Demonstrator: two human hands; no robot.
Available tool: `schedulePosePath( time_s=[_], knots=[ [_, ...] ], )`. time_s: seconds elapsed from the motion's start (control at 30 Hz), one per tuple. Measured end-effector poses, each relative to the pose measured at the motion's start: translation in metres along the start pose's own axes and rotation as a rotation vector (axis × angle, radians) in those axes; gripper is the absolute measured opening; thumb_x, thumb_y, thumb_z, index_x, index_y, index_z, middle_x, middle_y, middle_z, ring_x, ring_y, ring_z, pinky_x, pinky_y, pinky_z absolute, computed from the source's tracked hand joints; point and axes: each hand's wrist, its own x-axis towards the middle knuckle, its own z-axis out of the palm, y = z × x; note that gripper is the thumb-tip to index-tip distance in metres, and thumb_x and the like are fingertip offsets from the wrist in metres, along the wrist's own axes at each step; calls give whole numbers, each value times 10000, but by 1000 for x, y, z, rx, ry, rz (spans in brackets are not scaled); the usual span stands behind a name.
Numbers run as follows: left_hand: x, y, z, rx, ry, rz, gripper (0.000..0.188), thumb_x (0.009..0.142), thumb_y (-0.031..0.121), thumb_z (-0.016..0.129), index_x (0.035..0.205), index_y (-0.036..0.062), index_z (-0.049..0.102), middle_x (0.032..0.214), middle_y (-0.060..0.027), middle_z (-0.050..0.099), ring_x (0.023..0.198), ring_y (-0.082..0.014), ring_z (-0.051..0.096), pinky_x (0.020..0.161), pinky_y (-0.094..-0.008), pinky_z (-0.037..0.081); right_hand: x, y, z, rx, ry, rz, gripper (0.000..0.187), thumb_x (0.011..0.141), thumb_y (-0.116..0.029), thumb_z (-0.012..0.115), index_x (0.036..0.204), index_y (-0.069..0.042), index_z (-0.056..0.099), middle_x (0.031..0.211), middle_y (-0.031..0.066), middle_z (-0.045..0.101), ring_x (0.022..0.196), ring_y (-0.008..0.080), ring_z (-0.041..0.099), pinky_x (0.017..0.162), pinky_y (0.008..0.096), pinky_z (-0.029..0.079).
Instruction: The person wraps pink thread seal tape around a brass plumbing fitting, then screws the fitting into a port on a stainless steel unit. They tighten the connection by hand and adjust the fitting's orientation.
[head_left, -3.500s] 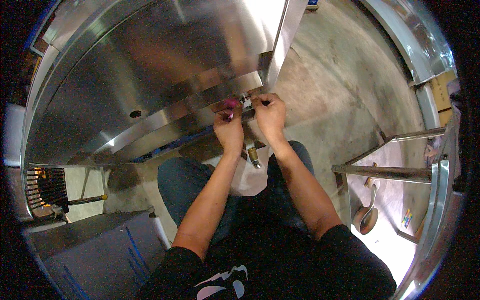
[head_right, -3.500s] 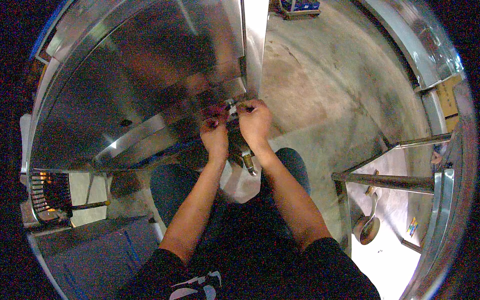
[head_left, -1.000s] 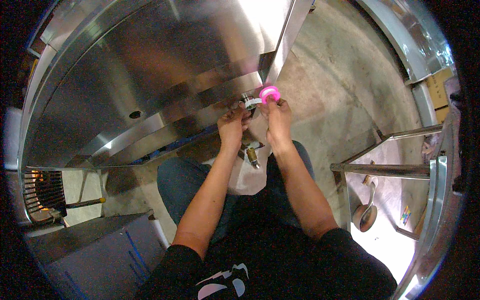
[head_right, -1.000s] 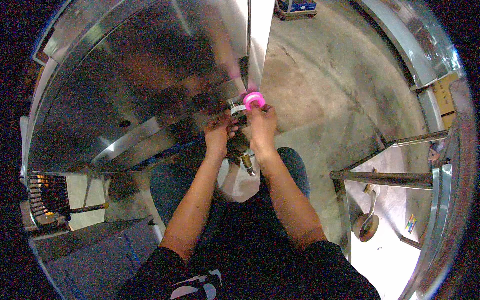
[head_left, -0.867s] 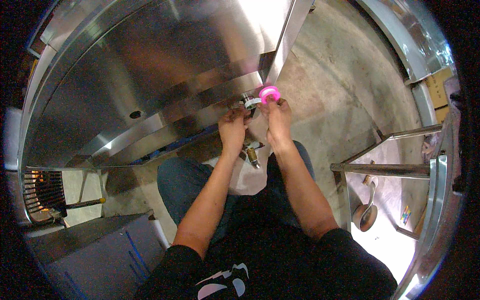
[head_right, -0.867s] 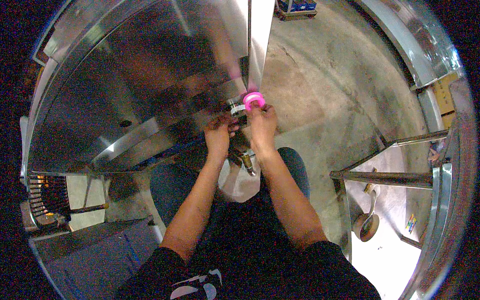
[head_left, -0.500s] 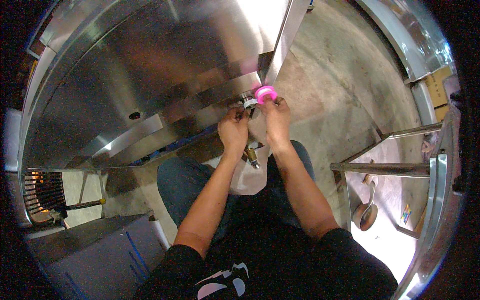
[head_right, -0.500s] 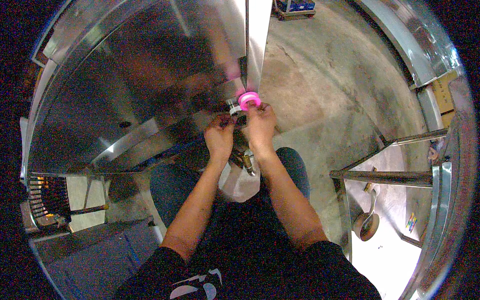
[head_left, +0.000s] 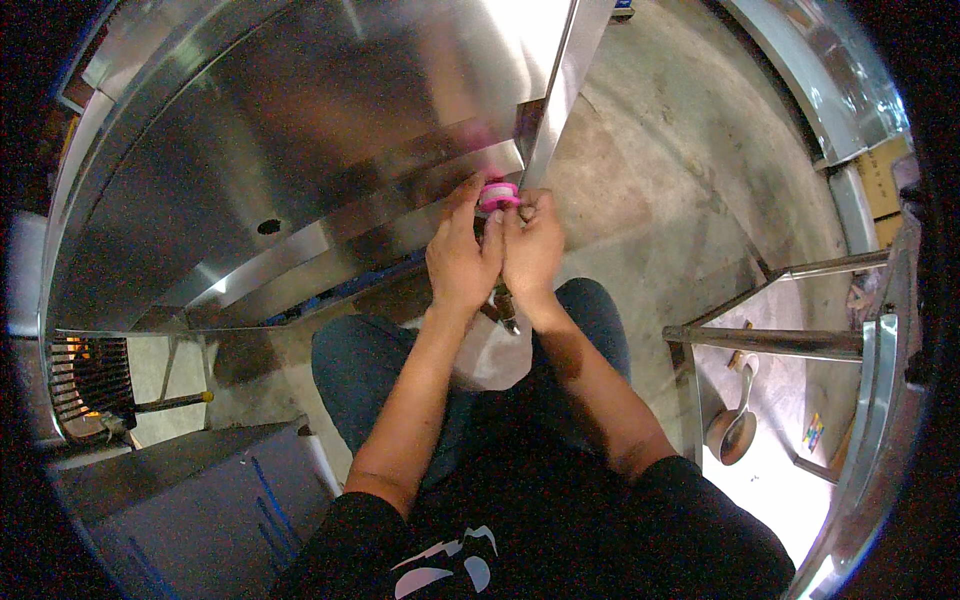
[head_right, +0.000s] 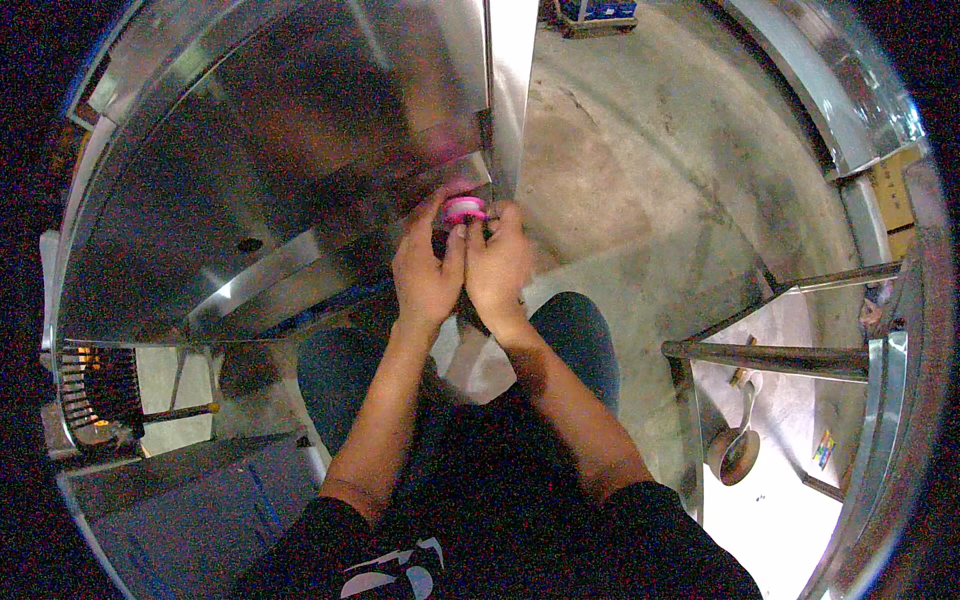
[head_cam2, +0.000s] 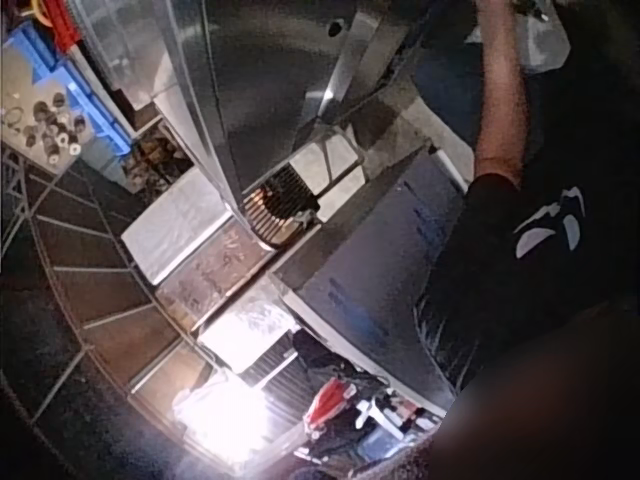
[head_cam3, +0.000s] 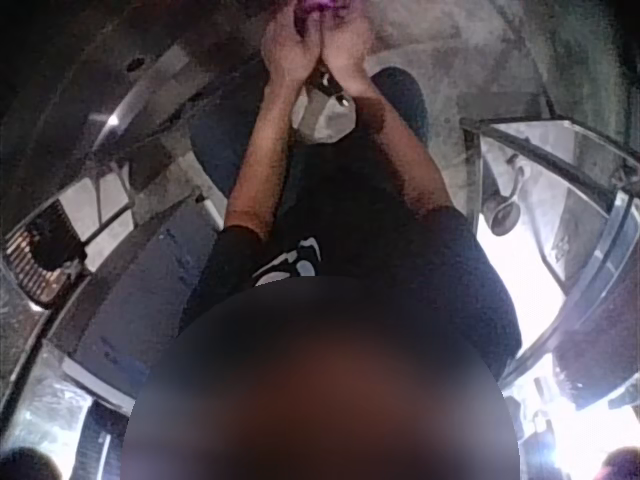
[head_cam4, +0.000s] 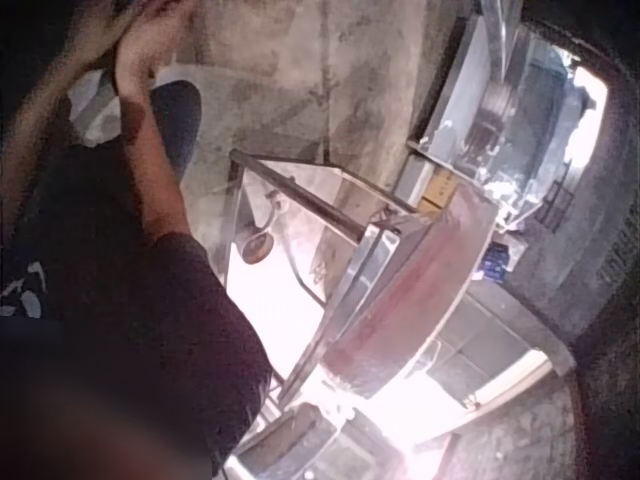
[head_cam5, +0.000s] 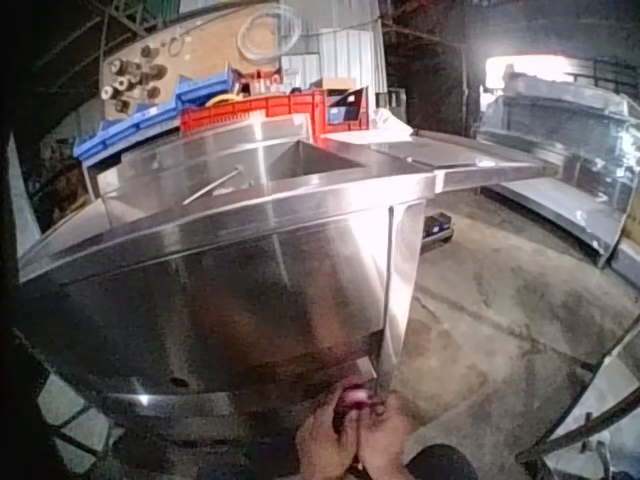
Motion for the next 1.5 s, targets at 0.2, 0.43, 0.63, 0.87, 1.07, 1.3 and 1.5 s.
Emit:
schedulePosePath(
  time_s=[0.2, 0.43, 0.63, 0.87, 1.07, 1.3, 1.5],
  knots=[
    [8, -10, -17, -15, -146, 84, 377, 933, 139, 591, 1309, 130, 617, 1241, -192, 632, 1106, -409, 620, 915, -469, 512, -5, -2, -7, -242, -101, -198, 282, 808, -133, 704, 1015, -18, 551, 878, 210, 651, 862, 428, 627, 757, 534, 471],
    [-10, -12, -32, 392, -241, -6, 407, 839, 87, 614, 1226, 192, 680, 1256, -165, 599, 997, -393, 661, 824, -482, 552, -10, -1, -14, -290, -118, -339, 506, 784, -138, 691, 1218, -1, 470, 1025, 268, 647, 1000, 480, 593, 926, 548, 448],
    [-23, -21, -23, 377, -189, -98, 391, 851, 102, 602, 1219, 198, 689, 1311, -166, 559, 987, -397, 665, 817, -494, 553, -10, 3, -13, -312, -193, -313, 526, 778, -124, 666, 1244, 11, 462, 1098, 290, 642, 1098, 502, 570, 1019, 544, 430],
    [-38, -47, 10, 224, -171, -163, 383, 844, 81, 626, 1209, 173, 693, 1272, -175, 589, 998, -405, 662, 835, -490, 552, -12, 18, -12, -340, -104, -379, 424, 773, -23, 644, 1182, -13, 534, 1078, 190, 661, 1046, 351, 620, 890, 459, 490],
    [-41, -65, 39, 0, -120, -142, 345, 849, 37, 592, 1178, 52, 695, 1246, -221, 620, 1092, -438, 614, 965, -465, 492, -9, 70, -8, 77, -200, 291, 423, 789, -128, 708, 1169, -9, 568, 1046, 168, 683, 993, 351, 656, 871, 417, 513],
    [-42, -74, 60, -323, -110, -379, 213, 892, 83, 652, 1081, 15, 725, 1087, -191, 698, 979, -329, 686, 880, -383, 522, 0, 108, 7, 996, -565, 760, 231, 930, -166, 667, 1152, -110, 638, 1037, 55, 697, 884, 174, 666, 738, 332, 538],
    [-37, -67, 65, -363, -143, -390, 208, 887, 106, 704, 1065, 3, 731, 1069, -158, 707, 970, -276, 689, 857, -346, 523, 12, 132, 10, 945, -572, 927, 193, 946, -178, 649, 1124, -110, 624, 987, 71, 691, 841, 202, 659, 728, 370, 557]
  ],
)
